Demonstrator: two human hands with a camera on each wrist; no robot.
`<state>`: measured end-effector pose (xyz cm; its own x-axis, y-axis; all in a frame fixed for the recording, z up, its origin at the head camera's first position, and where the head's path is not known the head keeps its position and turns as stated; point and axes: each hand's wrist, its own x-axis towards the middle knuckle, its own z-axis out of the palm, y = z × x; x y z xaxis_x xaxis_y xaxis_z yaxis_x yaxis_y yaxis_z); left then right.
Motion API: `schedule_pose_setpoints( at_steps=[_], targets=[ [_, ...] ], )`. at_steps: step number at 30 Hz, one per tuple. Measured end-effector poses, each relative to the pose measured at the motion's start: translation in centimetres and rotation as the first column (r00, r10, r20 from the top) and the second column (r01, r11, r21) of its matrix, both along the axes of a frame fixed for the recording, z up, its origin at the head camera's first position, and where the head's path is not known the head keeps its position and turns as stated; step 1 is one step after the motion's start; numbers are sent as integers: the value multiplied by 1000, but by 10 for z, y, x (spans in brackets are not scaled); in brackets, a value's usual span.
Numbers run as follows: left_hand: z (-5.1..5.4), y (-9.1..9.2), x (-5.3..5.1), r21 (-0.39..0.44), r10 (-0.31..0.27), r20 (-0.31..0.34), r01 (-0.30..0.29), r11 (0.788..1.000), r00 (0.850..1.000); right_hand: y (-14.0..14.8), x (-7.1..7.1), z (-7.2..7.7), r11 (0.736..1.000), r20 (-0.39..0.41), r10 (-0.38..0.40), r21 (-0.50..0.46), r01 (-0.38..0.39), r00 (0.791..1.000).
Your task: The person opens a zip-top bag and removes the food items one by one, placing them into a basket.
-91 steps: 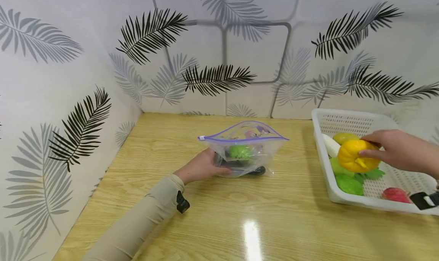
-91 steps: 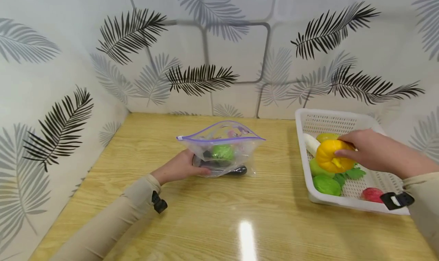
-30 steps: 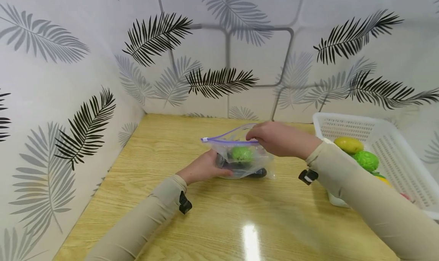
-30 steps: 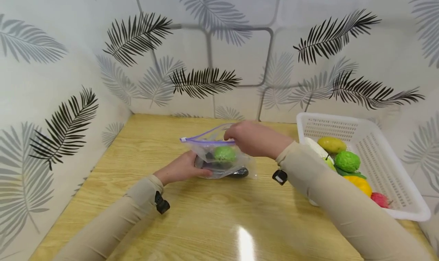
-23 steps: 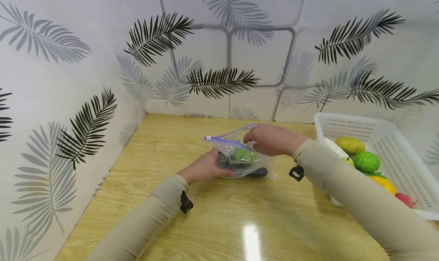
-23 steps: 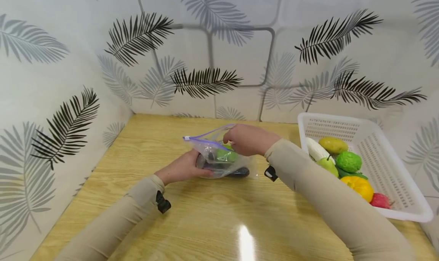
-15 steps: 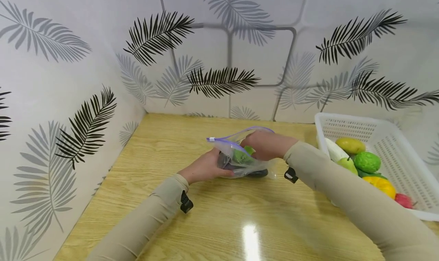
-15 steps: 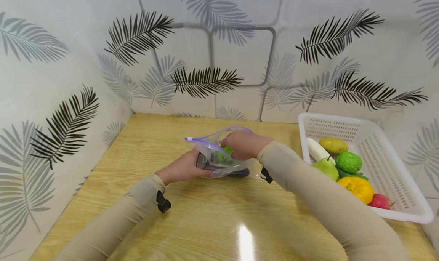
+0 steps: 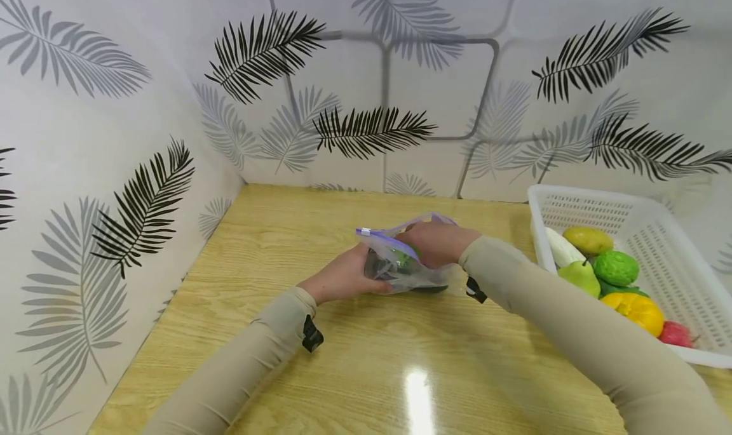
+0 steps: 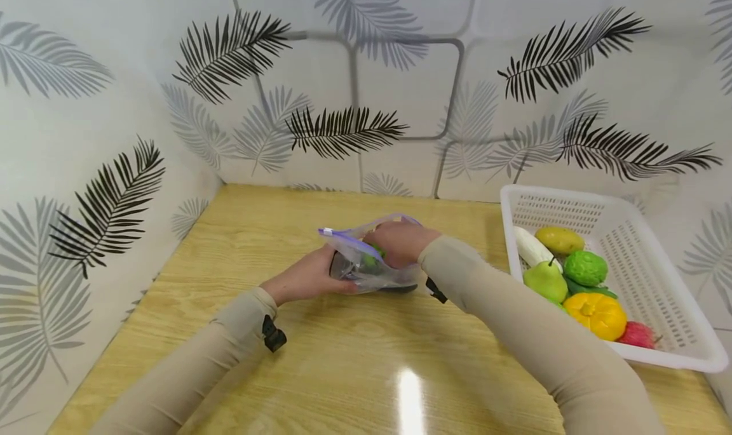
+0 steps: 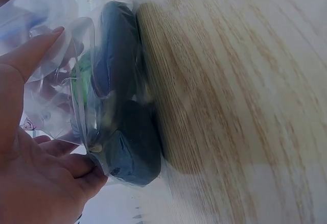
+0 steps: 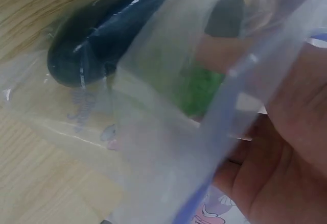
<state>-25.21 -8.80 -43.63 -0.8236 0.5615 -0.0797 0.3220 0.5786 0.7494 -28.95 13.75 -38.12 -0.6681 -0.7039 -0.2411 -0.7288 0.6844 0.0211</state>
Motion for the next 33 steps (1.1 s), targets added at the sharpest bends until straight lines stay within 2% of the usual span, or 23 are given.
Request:
schedule_pose_setpoints(
  at_steps=[4, 8, 16, 21, 26, 28, 33],
  targets=[
    [2, 0, 0, 6, -3, 14, 3, 1000, 1000, -1, -3, -5, 999, -27, -31, 36, 32, 999],
    [3, 0, 0, 11, -6, 14, 6, 1000, 1000, 0, -3, -6, 999, -44, -28, 42, 29, 999],
    [1, -2, -1, 28, -26, -1, 26, 999, 1000, 1, 3, 1, 999, -112, 15, -44, -20, 994],
    [0, -1, -2, 49, -56, -1, 56, 997, 998, 0, 13, 11, 995, -169, 23, -88, -38, 985],
    [-2, 0, -3, 59, -66, -25, 68, 996, 997, 4, 26, 26, 982, -237, 63, -158, -102, 969],
    [-3, 1, -4, 66, -69, -27, 71, 995, 997, 8, 32, 34, 975, -235, 59, -196, -107, 970],
    [-3, 0, -3, 83, -63, -18, 65, 994, 998, 19, 44, 56, 965, -185, -3, -258, -46, 983]
  ],
)
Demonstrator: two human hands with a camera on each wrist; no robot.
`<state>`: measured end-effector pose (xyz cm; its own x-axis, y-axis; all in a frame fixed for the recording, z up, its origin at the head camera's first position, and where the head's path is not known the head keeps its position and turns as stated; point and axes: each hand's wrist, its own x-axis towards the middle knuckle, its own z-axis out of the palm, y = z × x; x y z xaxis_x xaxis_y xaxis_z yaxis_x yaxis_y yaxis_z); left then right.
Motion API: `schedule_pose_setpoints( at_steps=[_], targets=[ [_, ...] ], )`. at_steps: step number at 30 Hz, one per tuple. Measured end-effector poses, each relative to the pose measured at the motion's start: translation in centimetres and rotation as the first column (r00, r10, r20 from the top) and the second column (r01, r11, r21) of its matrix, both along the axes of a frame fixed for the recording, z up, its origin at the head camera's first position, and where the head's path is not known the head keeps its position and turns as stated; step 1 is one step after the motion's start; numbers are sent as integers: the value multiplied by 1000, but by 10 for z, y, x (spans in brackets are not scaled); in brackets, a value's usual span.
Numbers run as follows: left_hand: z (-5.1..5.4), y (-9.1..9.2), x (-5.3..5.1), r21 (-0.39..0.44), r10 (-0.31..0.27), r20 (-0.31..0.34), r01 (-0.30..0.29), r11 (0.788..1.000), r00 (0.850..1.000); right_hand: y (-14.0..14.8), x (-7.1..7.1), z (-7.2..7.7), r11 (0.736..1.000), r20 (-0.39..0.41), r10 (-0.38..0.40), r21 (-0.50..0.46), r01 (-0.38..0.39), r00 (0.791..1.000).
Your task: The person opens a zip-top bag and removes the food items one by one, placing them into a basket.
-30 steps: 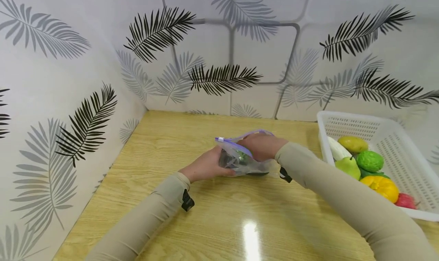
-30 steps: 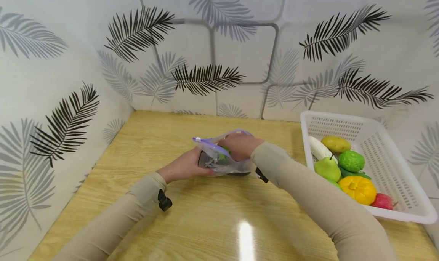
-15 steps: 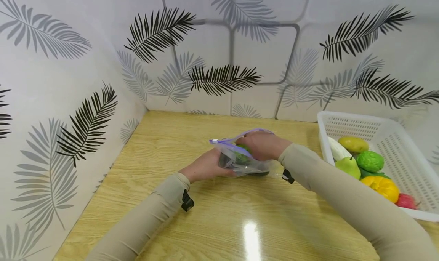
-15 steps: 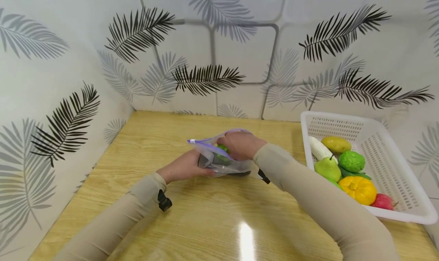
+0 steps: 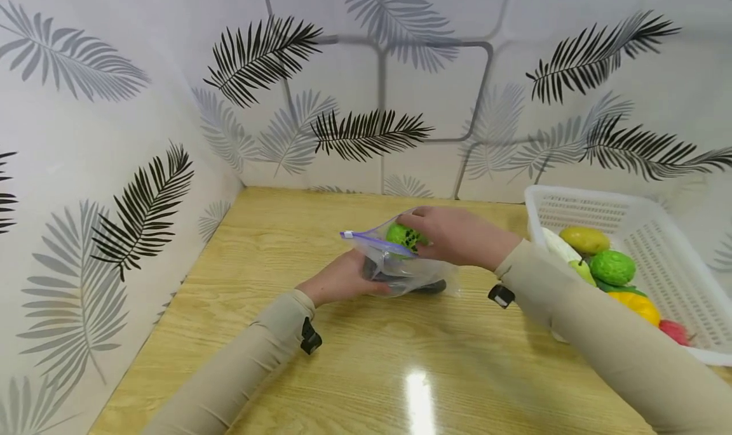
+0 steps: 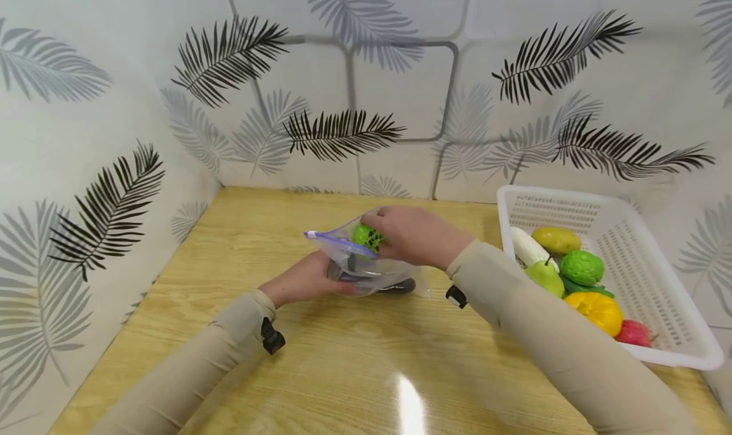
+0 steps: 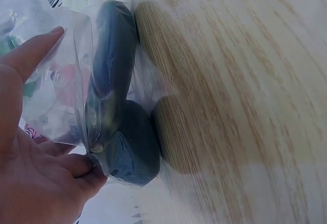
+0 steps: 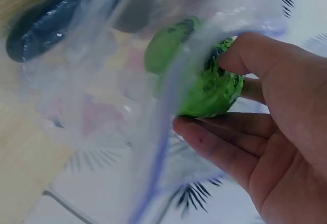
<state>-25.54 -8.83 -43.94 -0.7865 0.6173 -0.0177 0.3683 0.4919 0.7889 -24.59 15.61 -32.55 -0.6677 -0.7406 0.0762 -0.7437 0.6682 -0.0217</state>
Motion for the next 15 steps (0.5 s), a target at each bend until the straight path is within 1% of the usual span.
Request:
schedule_pose_setpoints(
  at_steps=[3, 8, 11, 15],
  targets=[
    [-1, -1, 0, 5, 9, -1, -9, 1000, 1000, 5, 4, 11, 999, 20, -30, -21, 30, 999],
    [-3, 0, 1, -7, 2, -22, -2, 1000, 1000, 21, 13, 29, 995, 49, -57, -75, 60, 997],
    [-3, 0, 1, -26, 7, -26, -8, 1000, 1000, 37, 22, 40, 992, 50, -62, -111, 67, 997],
    [-2, 0, 0, -42, 23, -7, -23, 999, 1000, 63, 39, 53, 981, 54, -109, -156, 116, 993]
  ],
)
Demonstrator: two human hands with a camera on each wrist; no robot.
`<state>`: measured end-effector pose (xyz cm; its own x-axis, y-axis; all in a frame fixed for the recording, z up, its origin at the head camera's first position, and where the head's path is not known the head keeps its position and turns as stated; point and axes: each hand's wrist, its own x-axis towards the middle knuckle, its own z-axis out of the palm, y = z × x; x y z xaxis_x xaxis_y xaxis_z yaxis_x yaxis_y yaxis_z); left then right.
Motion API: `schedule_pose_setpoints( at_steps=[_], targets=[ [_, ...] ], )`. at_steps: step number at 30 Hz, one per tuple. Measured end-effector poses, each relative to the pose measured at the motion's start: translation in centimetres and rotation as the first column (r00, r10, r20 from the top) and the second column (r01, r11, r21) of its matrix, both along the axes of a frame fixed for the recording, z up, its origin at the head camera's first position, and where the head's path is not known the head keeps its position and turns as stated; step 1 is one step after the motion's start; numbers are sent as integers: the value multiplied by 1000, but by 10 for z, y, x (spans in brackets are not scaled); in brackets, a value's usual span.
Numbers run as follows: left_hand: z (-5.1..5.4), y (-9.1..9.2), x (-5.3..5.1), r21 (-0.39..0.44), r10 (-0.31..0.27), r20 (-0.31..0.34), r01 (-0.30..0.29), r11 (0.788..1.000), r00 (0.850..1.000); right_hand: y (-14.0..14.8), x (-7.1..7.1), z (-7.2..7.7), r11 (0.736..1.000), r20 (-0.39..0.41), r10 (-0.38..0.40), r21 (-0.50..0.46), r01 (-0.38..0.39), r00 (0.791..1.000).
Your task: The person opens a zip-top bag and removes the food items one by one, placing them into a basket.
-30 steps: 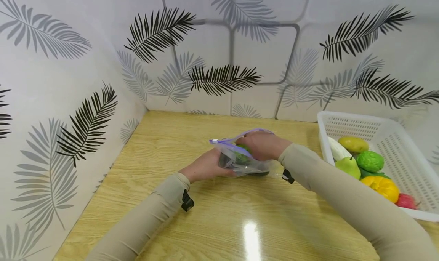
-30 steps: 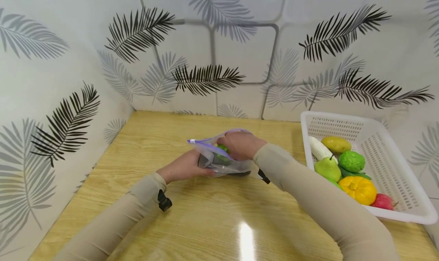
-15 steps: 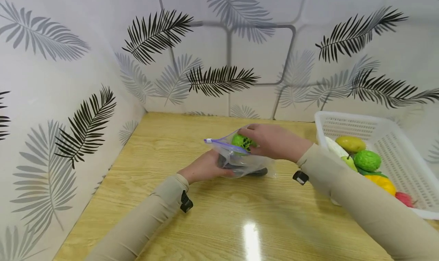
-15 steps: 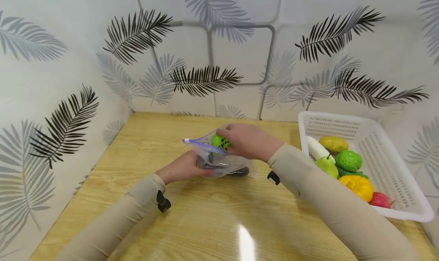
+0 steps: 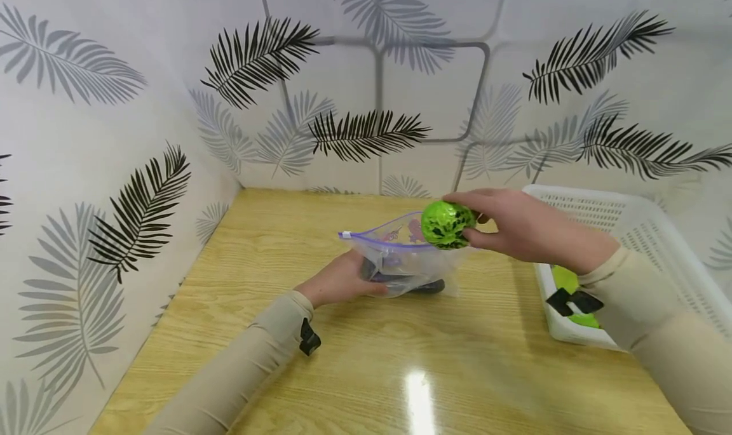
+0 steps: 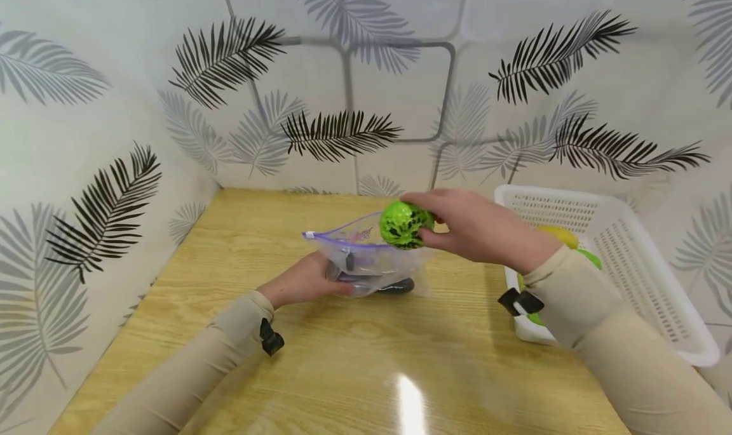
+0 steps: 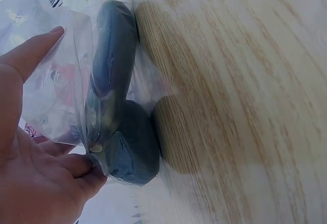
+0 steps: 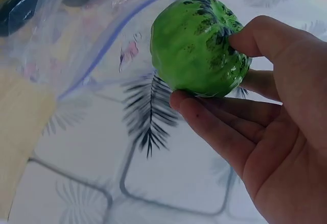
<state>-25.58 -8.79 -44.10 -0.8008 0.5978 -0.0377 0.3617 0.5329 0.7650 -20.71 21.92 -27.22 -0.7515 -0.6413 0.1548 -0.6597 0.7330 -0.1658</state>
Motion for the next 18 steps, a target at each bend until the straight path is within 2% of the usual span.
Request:
schedule_pose_setpoints(
  at_steps=[4, 8, 15, 18],
  targets=[
    [0, 2, -1, -7, 6, 2, -6, 1000, 1000, 35, 16, 8, 996, -10, -86, -7, 86, 996],
    [0, 3, 0, -13, 16, 1, -16, 1000, 1000, 74, 23, 7, 983, -18, -178, 30, 179, 984],
    [-1, 2, 0, -14, 8, -16, -9, 1000, 1000, 139, 16, -14, 944, 21, -305, 143, 299, 952],
    [-1, 2, -1, -13, 8, -19, -8, 1000, 1000, 165, 10, -25, 913, 88, -381, 193, 360, 920]
  ],
)
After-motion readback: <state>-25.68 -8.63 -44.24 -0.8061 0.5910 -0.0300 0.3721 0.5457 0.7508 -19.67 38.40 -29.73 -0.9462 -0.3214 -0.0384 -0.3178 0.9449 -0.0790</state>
